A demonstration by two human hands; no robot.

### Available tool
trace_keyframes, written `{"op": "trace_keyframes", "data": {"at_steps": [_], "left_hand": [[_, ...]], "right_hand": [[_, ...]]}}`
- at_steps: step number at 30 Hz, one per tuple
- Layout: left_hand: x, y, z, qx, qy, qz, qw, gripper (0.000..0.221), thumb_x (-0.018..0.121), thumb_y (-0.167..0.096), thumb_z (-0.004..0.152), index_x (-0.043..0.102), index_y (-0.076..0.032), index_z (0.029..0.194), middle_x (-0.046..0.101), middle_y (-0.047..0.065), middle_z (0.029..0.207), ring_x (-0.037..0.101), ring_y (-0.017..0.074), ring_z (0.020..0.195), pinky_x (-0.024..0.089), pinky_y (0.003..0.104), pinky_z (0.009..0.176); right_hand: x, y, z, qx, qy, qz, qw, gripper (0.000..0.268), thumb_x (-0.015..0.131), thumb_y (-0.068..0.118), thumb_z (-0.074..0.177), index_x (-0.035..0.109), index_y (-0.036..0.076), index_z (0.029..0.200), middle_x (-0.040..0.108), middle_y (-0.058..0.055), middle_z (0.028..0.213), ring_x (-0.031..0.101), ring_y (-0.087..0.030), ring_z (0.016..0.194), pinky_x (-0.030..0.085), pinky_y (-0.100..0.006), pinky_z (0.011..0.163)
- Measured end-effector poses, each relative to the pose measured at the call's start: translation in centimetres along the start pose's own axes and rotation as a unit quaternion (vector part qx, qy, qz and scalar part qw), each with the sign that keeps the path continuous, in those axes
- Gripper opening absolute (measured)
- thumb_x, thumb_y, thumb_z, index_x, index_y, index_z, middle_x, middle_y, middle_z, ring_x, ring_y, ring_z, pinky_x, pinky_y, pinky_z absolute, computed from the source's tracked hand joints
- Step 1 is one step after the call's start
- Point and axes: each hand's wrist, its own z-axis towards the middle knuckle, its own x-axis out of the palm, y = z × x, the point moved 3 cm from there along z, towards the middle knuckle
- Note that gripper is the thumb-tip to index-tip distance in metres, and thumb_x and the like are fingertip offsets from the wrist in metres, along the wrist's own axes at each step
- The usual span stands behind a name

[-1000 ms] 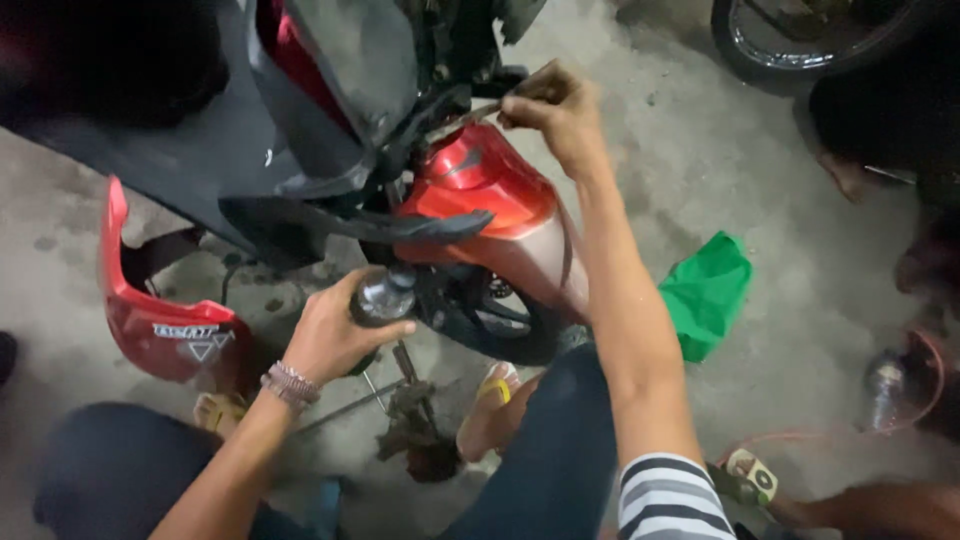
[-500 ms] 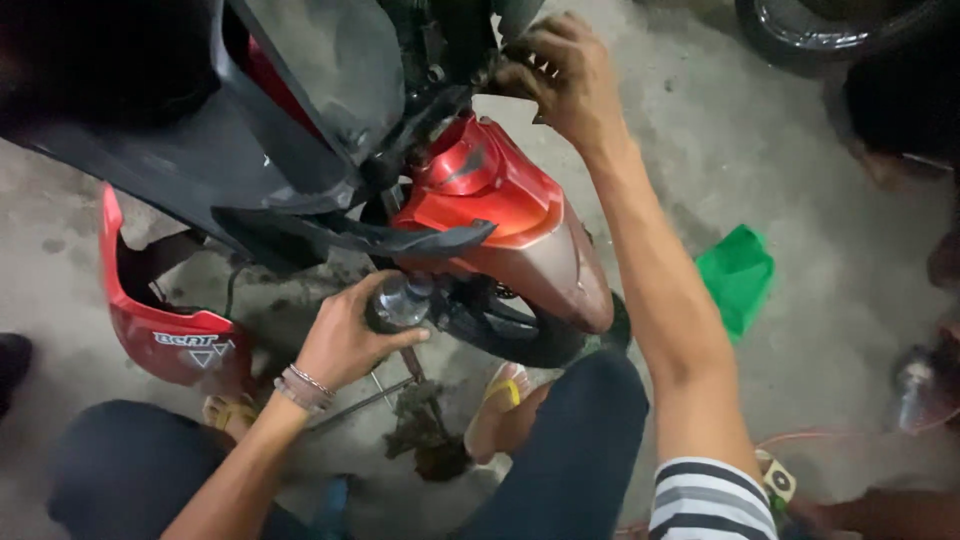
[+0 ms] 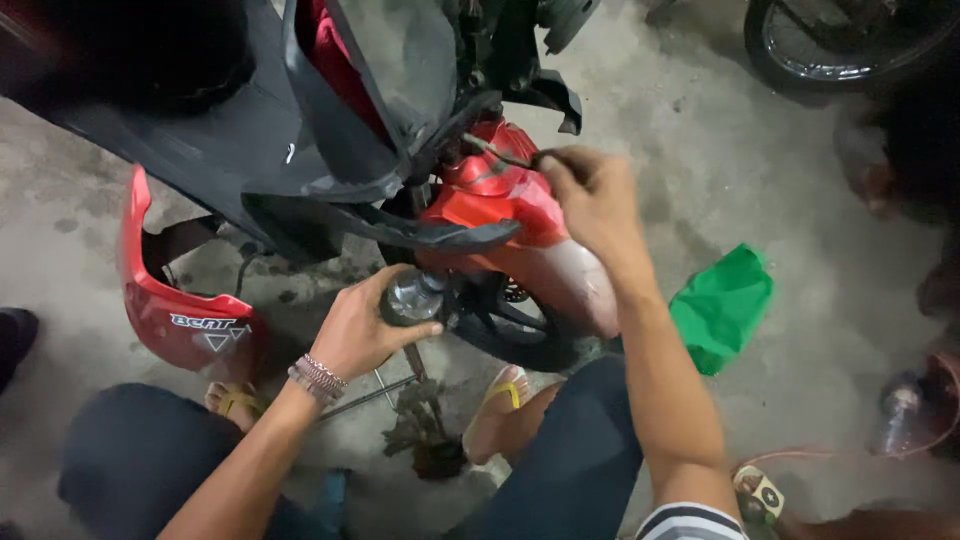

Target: Repairing a motorcycle by applying fluid and adjusting components with a screwdriver

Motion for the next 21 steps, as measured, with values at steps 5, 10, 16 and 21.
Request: {"op": "trace_keyframes", "data": {"at_steps": [5,10,16,21], "left_hand": [[0.1,-0.3,-0.3,0.003,0.013,-0.002,1.000,0.081,0.096,-0.041,0.061,0.065,-0.009,0.128,0.076,0.019,0.113,0.069,0.0417,0.113,0.053,0.053,0.099],[0.2,-0.1,-0.3,0.015,0.007,0.001,1.000,0.083,0.097,-0.048,0.059,0.065,-0.011,0.127,0.077,0.016,0.110,0.071,0.0382,0.110,0.055,0.050,0.097],[0.3,-0.5,-0.5,0.008,0.026,-0.020,0.999,0.082,0.096,-0.048,0.061,0.065,-0.010,0.127,0.077,0.017,0.110,0.071,0.0395,0.109,0.055,0.052,0.096],[0.3,-0.7,-0.6,0.013,0.024,-0.009,1.000,0.085,0.095,-0.046,0.061,0.063,-0.009,0.131,0.076,0.018,0.113,0.070,0.0414,0.110,0.054,0.055,0.096]], "right_hand": [[1.7,5.8,-2.2,0.001,0.122,-0.090,0.988,0.027,0.064,0.018,0.094,0.078,-0.003,0.103,0.070,-0.026,0.077,0.065,-0.036,0.071,0.048,-0.047,0.063],[2.7,9.0,-2.9,0.008,0.150,-0.158,0.976,0.018,0.067,0.026,0.089,0.078,0.012,0.086,0.070,-0.014,0.066,0.070,-0.034,0.063,0.049,-0.042,0.059],[4.8,9.4,-2.9,-0.004,0.119,-0.088,0.989,0.021,0.067,0.022,0.085,0.076,0.004,0.081,0.063,-0.021,0.061,0.065,-0.040,0.060,0.046,-0.046,0.058],[4.3,10.7,-3.4,0.062,0.082,-0.028,0.994,0.025,0.065,0.026,0.084,0.069,0.003,0.073,0.056,-0.011,0.055,0.055,-0.028,0.058,0.044,-0.041,0.062]]}}
